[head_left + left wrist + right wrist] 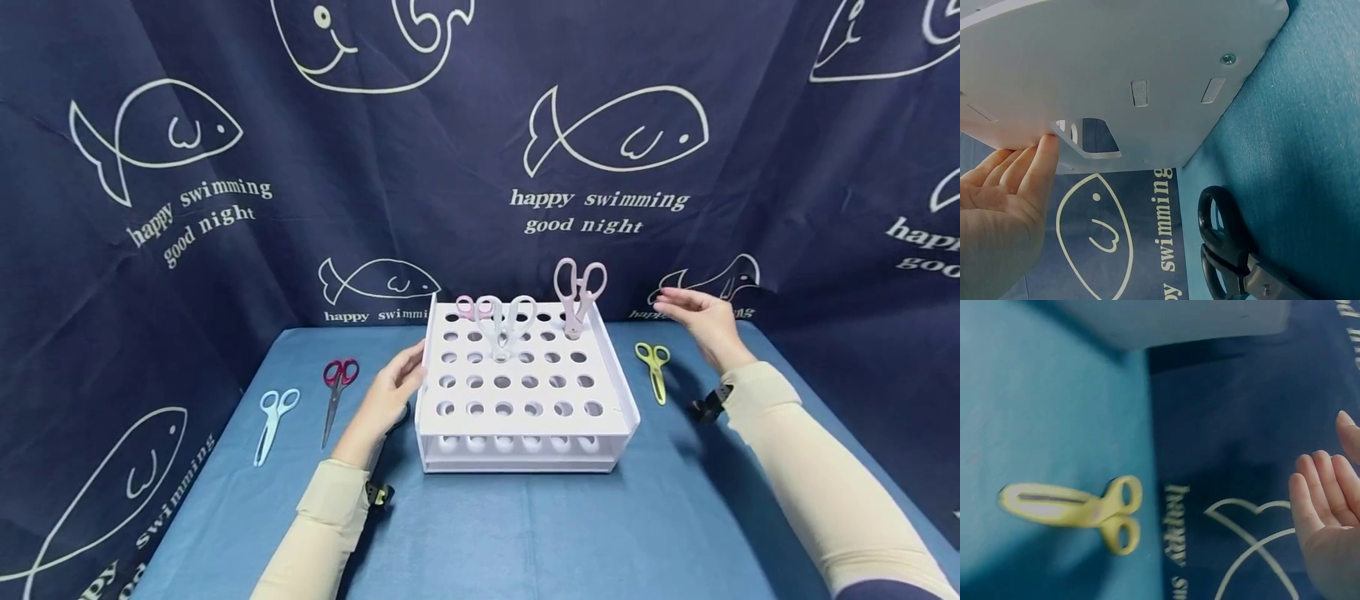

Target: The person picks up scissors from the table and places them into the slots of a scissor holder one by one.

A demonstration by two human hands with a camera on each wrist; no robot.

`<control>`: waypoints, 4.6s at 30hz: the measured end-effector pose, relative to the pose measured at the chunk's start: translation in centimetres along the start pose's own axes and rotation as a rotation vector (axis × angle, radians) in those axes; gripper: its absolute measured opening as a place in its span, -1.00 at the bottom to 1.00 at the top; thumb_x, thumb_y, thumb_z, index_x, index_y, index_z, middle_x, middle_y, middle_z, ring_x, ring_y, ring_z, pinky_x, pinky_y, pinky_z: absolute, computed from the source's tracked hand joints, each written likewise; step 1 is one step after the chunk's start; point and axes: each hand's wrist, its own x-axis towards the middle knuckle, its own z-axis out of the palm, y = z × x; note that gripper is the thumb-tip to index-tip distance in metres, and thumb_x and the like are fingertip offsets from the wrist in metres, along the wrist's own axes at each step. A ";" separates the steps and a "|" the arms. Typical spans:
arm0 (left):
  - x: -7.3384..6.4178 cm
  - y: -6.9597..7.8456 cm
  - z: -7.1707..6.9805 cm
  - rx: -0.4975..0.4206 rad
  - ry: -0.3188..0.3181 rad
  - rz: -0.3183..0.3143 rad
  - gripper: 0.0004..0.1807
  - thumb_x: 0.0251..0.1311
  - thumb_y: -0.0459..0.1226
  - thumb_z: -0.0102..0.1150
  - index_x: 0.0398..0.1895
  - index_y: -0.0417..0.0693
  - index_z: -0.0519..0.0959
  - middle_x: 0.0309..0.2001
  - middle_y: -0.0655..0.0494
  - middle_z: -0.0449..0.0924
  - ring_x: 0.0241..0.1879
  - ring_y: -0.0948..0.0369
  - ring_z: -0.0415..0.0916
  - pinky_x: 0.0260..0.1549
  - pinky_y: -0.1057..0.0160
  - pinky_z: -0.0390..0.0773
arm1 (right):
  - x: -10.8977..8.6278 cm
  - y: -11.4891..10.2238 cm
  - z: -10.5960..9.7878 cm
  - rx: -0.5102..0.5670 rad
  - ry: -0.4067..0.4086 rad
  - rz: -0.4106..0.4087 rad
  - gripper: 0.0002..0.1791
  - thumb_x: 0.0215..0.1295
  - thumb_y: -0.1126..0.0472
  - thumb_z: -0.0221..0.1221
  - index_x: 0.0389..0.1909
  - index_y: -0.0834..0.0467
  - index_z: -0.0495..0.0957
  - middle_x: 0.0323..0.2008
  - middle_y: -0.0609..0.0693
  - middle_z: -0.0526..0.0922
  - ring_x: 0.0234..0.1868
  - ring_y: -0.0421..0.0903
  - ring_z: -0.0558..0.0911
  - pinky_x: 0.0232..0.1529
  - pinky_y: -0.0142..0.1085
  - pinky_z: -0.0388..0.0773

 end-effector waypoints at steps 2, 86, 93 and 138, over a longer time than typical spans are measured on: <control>-0.1 0.0 -0.1 0.010 0.002 -0.004 -0.47 0.44 -0.27 -0.03 0.44 -0.13 0.24 0.40 -0.13 0.30 0.34 -0.01 0.33 0.33 0.03 0.33 | -0.1 1.0 -0.2 -0.065 -0.004 -0.002 -0.73 0.11 0.28 0.38 -0.15 -0.04 0.69 -0.40 -0.36 0.74 -0.29 -0.48 0.68 -0.17 -0.68 0.54; -0.1 0.1 0.3 0.001 -0.007 -0.002 -0.47 0.45 -0.28 -0.05 0.44 -0.15 0.22 0.41 -0.14 0.27 0.36 -0.01 0.29 0.35 0.03 0.30 | 0.0 7.0 -5.5 -0.665 -0.120 0.369 -0.63 0.17 0.37 0.28 -0.05 0.54 0.55 -0.52 0.04 0.73 -0.49 -0.12 0.73 -0.32 -0.17 0.73; -0.1 0.0 0.2 0.004 -0.002 0.009 -0.47 0.44 -0.29 -0.04 0.44 -0.15 0.23 0.40 -0.14 0.28 0.36 -0.02 0.30 0.35 0.01 0.31 | -0.1 6.0 -6.1 -0.647 -0.146 0.396 -0.70 0.22 0.37 0.24 -0.11 0.53 0.59 -0.51 0.03 0.73 -0.51 -0.17 0.69 -0.32 -0.19 0.73; 0.3 0.2 0.3 0.006 0.010 0.011 -0.47 0.44 -0.29 -0.04 0.43 -0.17 0.23 0.40 -0.15 0.29 0.36 -0.02 0.30 0.35 0.06 0.32 | -2.5 -8.1 -2.4 -0.792 -0.030 -0.215 -0.76 0.25 0.28 0.27 -0.15 0.38 0.68 -0.39 0.18 0.76 -0.58 -0.53 0.59 -0.55 -0.59 0.57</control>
